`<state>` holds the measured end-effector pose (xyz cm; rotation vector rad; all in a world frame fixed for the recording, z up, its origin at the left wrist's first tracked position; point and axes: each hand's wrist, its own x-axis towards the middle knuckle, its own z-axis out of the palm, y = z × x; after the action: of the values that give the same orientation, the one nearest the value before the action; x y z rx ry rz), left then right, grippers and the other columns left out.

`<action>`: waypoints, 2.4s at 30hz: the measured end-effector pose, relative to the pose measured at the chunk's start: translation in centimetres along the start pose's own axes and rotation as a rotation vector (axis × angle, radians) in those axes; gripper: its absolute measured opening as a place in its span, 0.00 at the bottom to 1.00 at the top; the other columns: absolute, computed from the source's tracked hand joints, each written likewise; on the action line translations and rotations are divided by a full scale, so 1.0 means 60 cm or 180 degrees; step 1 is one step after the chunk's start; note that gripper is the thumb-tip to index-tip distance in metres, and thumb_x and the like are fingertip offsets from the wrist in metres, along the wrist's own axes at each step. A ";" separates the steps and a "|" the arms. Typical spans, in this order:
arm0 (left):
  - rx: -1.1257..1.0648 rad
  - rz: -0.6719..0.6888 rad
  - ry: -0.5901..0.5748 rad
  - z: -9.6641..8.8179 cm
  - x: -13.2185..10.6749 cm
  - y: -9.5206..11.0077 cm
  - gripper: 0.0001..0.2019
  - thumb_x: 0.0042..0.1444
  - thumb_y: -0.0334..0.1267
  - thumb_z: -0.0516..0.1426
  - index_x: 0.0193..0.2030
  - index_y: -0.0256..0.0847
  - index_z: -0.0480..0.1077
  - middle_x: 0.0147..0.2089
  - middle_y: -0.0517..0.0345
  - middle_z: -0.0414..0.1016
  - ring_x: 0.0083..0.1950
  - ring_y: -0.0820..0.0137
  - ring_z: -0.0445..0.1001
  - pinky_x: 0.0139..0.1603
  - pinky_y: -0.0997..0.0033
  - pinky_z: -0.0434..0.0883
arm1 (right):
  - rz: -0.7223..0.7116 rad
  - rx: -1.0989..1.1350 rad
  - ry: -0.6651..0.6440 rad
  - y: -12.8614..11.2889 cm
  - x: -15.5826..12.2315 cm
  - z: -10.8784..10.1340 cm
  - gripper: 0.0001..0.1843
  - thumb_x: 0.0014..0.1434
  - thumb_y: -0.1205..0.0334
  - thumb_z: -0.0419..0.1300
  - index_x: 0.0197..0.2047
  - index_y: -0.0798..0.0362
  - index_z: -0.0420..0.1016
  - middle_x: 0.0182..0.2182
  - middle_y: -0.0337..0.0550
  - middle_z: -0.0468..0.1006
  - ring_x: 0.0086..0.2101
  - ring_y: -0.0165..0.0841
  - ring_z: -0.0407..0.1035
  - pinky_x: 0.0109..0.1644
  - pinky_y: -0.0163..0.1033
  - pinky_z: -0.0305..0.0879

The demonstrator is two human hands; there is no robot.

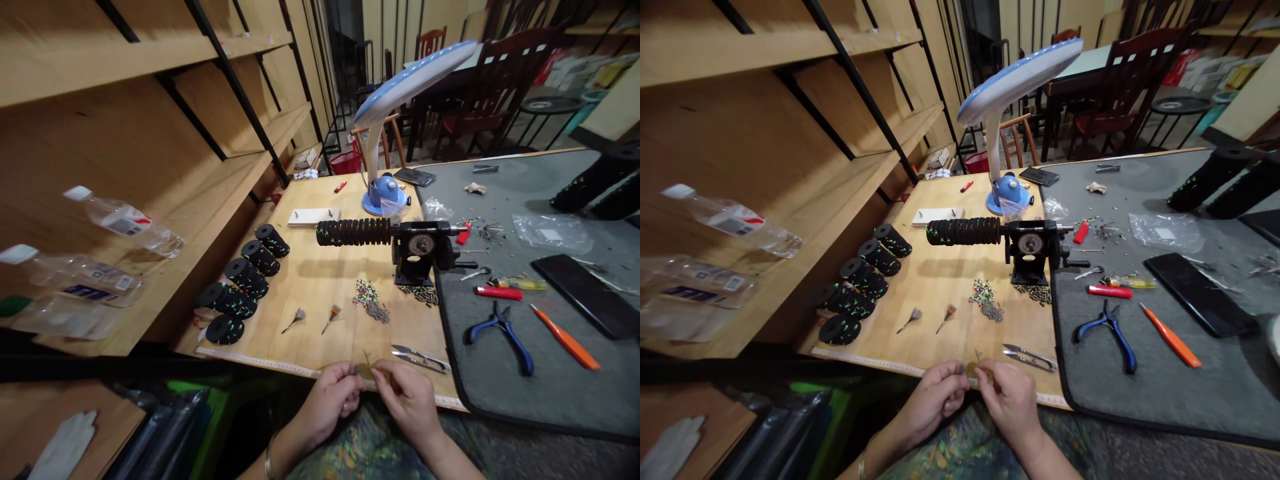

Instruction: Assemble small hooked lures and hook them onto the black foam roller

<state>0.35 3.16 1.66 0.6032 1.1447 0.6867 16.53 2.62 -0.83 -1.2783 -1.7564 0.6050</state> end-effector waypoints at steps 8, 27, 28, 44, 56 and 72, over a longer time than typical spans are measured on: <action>0.0160 0.0052 0.0043 0.002 0.000 0.002 0.12 0.43 0.39 0.62 0.23 0.39 0.61 0.16 0.72 0.54 0.16 0.83 0.47 0.19 0.74 0.39 | 0.0100 0.0031 0.0157 -0.002 0.002 0.000 0.10 0.63 0.60 0.56 0.34 0.54 0.76 0.19 0.37 0.73 0.18 0.29 0.64 0.23 0.33 0.58; 0.0458 0.0172 0.0004 0.005 -0.007 0.003 0.11 0.44 0.40 0.61 0.23 0.39 0.63 0.16 0.73 0.53 0.17 0.82 0.49 0.19 0.76 0.44 | -0.0204 0.0087 0.0169 0.002 -0.004 0.000 0.07 0.63 0.63 0.57 0.35 0.53 0.75 0.20 0.37 0.74 0.18 0.29 0.65 0.24 0.33 0.58; 0.0454 0.0174 -0.0007 0.005 -0.006 0.002 0.11 0.44 0.40 0.61 0.23 0.39 0.63 0.17 0.73 0.53 0.17 0.82 0.49 0.19 0.76 0.44 | -0.0218 0.0091 0.0166 0.001 -0.004 -0.001 0.07 0.63 0.63 0.57 0.35 0.53 0.75 0.20 0.37 0.75 0.18 0.29 0.65 0.24 0.33 0.58; 0.0273 0.0201 0.0045 0.005 -0.005 0.011 0.13 0.43 0.40 0.62 0.23 0.40 0.61 0.17 0.73 0.53 0.17 0.83 0.47 0.19 0.76 0.43 | -0.0400 0.0093 -0.0054 0.004 -0.003 -0.004 0.07 0.63 0.64 0.56 0.35 0.52 0.74 0.21 0.38 0.76 0.20 0.29 0.67 0.25 0.33 0.59; 0.0357 0.0393 0.0138 0.005 -0.004 0.012 0.16 0.45 0.45 0.62 0.23 0.41 0.58 0.19 0.72 0.53 0.18 0.82 0.48 0.19 0.78 0.46 | -0.0218 0.0202 -0.0166 0.008 -0.007 -0.002 0.09 0.63 0.61 0.55 0.35 0.52 0.75 0.22 0.39 0.78 0.19 0.29 0.68 0.23 0.32 0.60; 0.1460 0.1194 0.0311 -0.003 -0.003 0.004 0.12 0.56 0.42 0.57 0.27 0.39 0.61 0.26 0.63 0.60 0.30 0.73 0.61 0.32 0.75 0.61 | 0.0063 0.0044 -0.0216 -0.002 -0.005 -0.005 0.14 0.65 0.57 0.53 0.33 0.54 0.76 0.17 0.37 0.71 0.18 0.29 0.64 0.22 0.32 0.56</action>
<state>0.11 3.20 1.94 1.2052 1.3051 0.7812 16.74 2.27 -0.71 -1.2804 -1.7937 0.6780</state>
